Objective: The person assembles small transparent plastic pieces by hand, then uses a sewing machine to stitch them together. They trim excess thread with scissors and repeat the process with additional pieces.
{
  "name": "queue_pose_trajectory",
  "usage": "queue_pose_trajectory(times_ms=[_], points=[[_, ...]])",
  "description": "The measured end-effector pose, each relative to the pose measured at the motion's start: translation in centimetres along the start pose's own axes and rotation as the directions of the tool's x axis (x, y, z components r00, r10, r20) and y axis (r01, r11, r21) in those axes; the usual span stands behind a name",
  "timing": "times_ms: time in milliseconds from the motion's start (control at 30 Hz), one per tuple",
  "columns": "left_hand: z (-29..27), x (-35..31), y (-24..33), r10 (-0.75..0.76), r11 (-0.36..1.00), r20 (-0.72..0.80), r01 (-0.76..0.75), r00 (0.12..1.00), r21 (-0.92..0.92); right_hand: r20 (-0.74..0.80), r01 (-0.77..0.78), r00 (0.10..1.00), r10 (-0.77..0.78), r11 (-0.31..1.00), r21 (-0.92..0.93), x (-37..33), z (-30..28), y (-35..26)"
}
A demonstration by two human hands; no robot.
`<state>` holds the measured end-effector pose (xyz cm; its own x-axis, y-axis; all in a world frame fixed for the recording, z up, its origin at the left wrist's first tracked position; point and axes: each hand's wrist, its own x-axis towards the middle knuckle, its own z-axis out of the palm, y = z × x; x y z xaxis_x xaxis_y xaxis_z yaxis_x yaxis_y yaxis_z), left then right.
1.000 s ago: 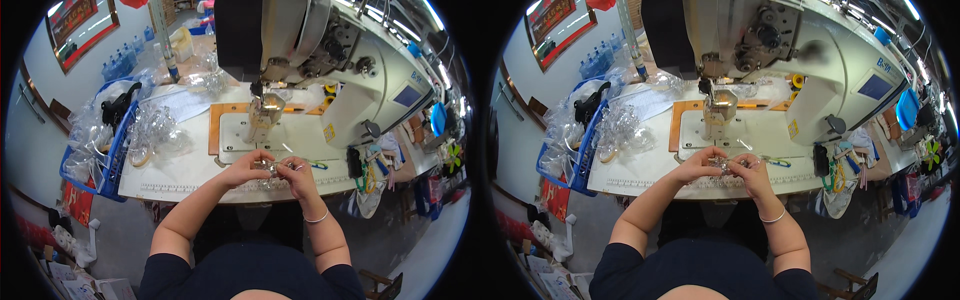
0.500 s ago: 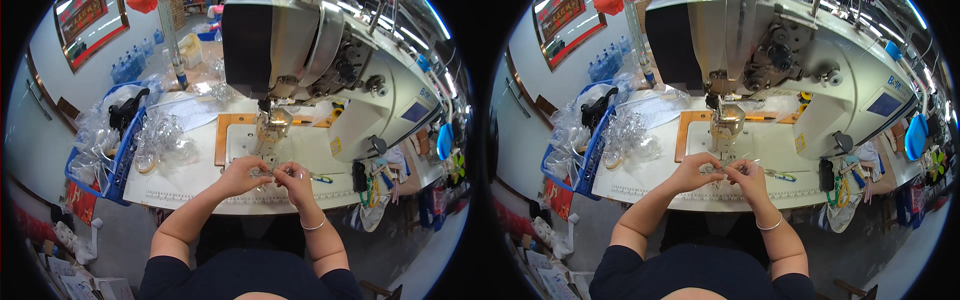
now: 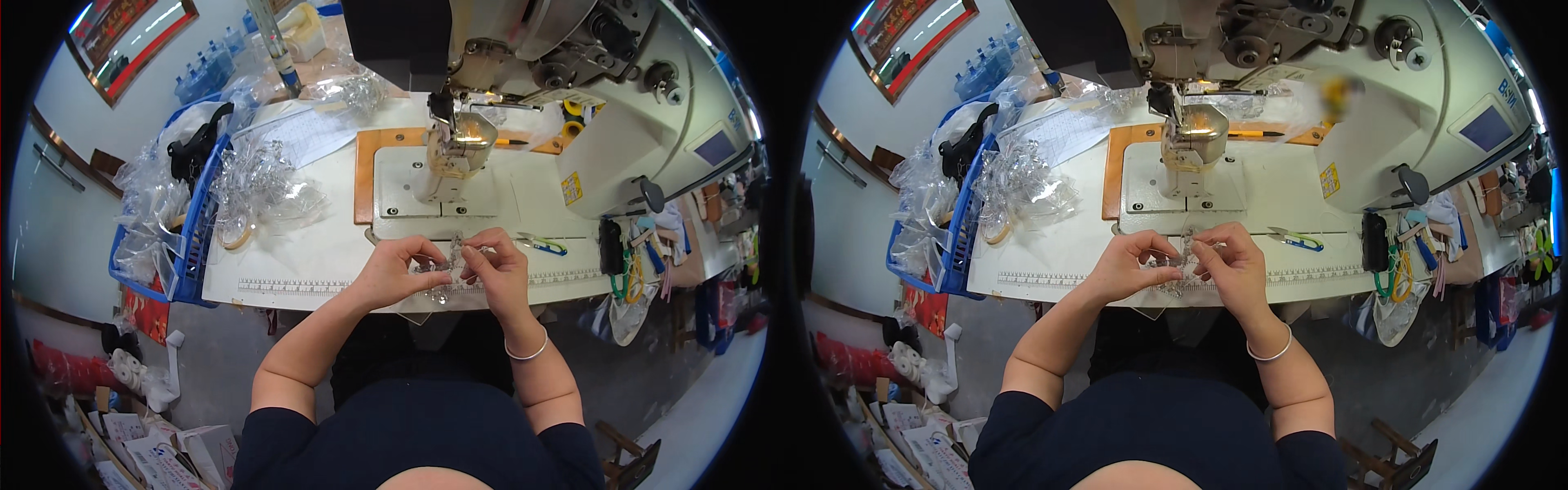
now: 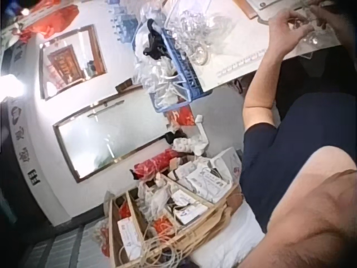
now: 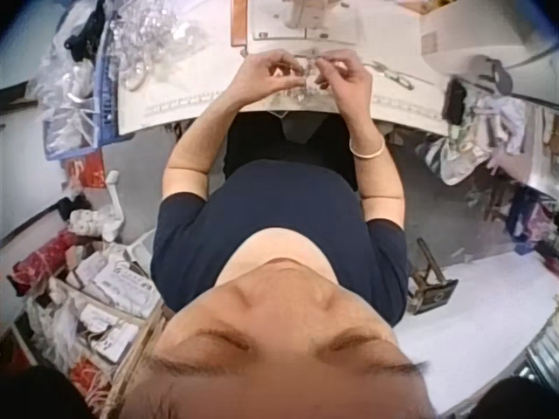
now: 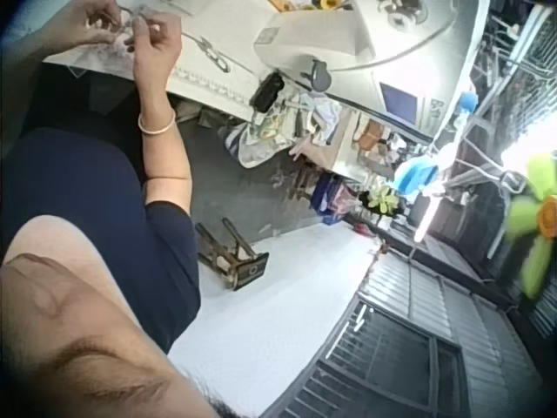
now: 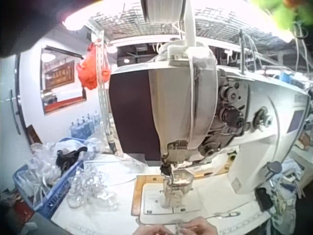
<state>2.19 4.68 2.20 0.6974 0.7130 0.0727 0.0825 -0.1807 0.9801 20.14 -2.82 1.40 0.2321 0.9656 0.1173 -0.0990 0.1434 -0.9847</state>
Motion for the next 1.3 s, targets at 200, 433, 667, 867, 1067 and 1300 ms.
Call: queue_pose_trajectory(times_ms=[200, 433, 667, 867, 1067, 1300], points=[[0.1, -0.2, -0.6, -0.102, 0.983, 0.014, 0.103, 0.995, -0.153, 0.032, -0.005, 0.999, 0.003, 0.999, 0.042, -0.2, 0.1, 0.0], [0.3, -0.3, -1.0, -0.195, 0.836, 0.071, 0.204, 0.978, -0.509, 0.074, 0.13, 0.989, -0.128, 0.991, -0.017, -0.2, 0.4, -0.6], [0.2, -0.2, -1.4, -0.227, 0.773, 0.117, 0.252, 0.967, -0.583, 0.112, 0.015, 0.994, -0.011, 0.999, -0.041, 0.0, 0.0, -1.1], [0.1, 0.0, -1.5, -0.214, 0.767, 0.15, 0.261, 0.965, -0.586, 0.121, -0.046, 0.991, 0.047, 0.999, -0.011, 0.2, 0.1, -1.5], [-0.4, 0.6, -1.2, -0.196, 0.765, 0.3, 0.337, 0.934, -0.55, 0.146, -0.033, 0.989, 0.037, 0.999, -0.034, 0.2, 0.0, -1.7], [-0.6, 0.6, -0.6, -0.158, 0.781, 0.302, 0.306, 0.94, -0.544, 0.128, 0.056, 0.991, -0.041, 0.992, -0.11, 0.1, 0.3, -2.4]])
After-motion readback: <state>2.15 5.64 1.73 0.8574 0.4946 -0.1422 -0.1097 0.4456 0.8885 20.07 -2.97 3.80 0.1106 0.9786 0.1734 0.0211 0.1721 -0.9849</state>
